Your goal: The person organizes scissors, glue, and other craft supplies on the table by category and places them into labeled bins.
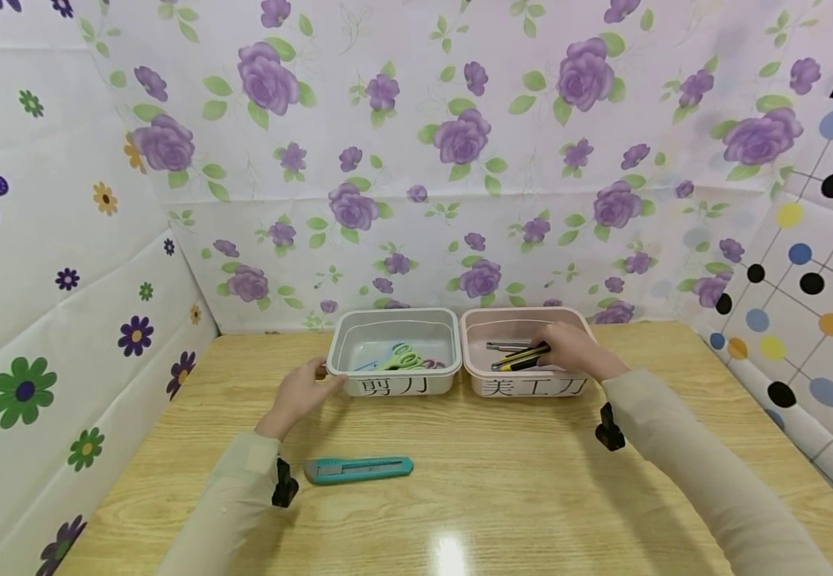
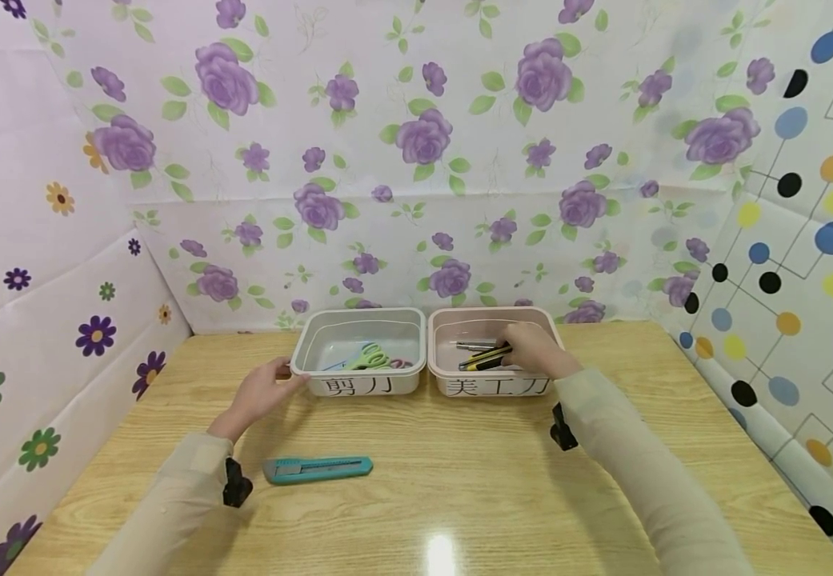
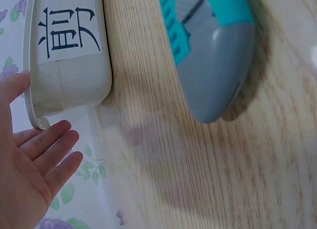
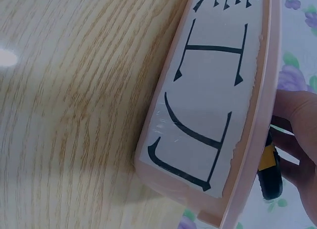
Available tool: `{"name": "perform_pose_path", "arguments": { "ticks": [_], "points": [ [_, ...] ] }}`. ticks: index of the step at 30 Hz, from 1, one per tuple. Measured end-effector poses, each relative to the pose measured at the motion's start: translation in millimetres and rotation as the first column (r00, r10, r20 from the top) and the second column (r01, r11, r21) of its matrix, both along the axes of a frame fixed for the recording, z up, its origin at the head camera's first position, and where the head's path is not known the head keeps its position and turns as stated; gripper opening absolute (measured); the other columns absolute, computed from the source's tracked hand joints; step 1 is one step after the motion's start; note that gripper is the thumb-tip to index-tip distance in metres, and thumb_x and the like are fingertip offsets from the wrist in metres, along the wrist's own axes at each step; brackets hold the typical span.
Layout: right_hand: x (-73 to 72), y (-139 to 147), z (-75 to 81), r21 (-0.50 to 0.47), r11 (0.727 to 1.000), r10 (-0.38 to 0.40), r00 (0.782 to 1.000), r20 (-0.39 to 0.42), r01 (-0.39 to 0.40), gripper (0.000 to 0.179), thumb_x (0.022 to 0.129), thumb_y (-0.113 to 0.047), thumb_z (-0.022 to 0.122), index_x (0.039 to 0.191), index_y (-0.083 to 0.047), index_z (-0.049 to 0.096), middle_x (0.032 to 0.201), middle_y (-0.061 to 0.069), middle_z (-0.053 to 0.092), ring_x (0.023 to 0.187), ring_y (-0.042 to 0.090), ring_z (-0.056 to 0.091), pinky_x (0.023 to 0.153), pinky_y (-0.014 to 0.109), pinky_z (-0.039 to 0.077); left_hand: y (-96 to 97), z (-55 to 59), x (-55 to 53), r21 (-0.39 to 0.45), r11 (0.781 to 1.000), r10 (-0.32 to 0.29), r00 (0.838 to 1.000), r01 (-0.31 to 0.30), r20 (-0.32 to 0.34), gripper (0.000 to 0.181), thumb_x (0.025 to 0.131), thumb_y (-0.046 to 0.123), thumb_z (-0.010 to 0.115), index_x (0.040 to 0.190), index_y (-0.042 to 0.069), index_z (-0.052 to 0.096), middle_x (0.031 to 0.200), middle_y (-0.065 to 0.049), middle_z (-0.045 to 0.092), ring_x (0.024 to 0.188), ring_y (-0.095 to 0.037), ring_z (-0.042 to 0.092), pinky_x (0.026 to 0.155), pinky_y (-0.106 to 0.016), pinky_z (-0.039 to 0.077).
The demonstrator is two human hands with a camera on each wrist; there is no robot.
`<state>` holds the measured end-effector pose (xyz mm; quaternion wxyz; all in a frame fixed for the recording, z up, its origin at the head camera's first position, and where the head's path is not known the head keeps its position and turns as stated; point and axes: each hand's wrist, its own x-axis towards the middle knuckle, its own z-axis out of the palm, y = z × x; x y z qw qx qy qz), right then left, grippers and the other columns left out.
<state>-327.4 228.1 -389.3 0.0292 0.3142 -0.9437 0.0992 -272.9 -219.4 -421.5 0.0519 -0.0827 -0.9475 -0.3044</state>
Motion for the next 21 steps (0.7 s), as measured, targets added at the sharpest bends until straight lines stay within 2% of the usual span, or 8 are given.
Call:
{"name": "perform_pose_path", "arguments": {
  "ticks": [6,13,16,21],
  "points": [
    [0.8,-3.0,0.5,0.012,1.000,0.002,1.000,-0.001,-0.002,0.010,0.073,-0.008,0.074,0.082,-0.007,0.071,0.075,0.001,0.065,0.066,0.015,0.059,0.064,0.036,0.049,0.0,-0.1,0.0,0.002,1.000,-0.003,1.000,0.003,-0.002,0.061,0.087,0.041,0.057,0.128,-0.003,0.047,0.115,-0.021,0.059,0.105,-0.036,0.056,0.086,-0.052,0.044],
    [-2.9,-5.4,-3.5,0.015,0.999,0.029,0.998,-0.058,-0.028,0.012,0.073,-0.010,0.074,0.084,-0.009,0.071,0.076,0.000,0.066,0.066,0.015,0.059,0.066,0.037,0.049,-0.3,0.6,0.9,-0.002,1.000,0.000,1.000,0.000,-0.003,0.061,0.086,0.040,0.058,0.128,-0.003,0.047,0.115,-0.021,0.059,0.106,-0.036,0.056,0.086,-0.052,0.044],
    [-4.1,-6.2,-3.9,0.020,1.000,0.024,0.998,-0.057,-0.023,0.015,0.076,-0.011,0.072,0.090,-0.007,0.071,0.081,0.004,0.067,0.072,0.019,0.061,0.070,0.039,0.049,-0.6,1.0,1.1,-0.002,1.000,0.000,1.000,0.000,-0.005,0.061,0.086,0.040,0.058,0.128,-0.003,0.046,0.115,-0.021,0.059,0.106,-0.036,0.056,0.086,-0.052,0.044],
    [-3.8,-6.6,1.3,-0.006,1.000,0.005,1.000,-0.003,-0.006,0.026,0.080,-0.010,0.069,0.102,0.002,0.067,0.098,0.016,0.066,0.086,0.028,0.063,0.075,0.042,0.050,-0.8,0.9,1.4,0.000,1.000,-0.002,1.000,0.002,-0.001,0.061,0.087,0.041,0.057,0.128,-0.003,0.046,0.115,-0.021,0.059,0.105,-0.036,0.056,0.086,-0.052,0.044]
  ]
}}
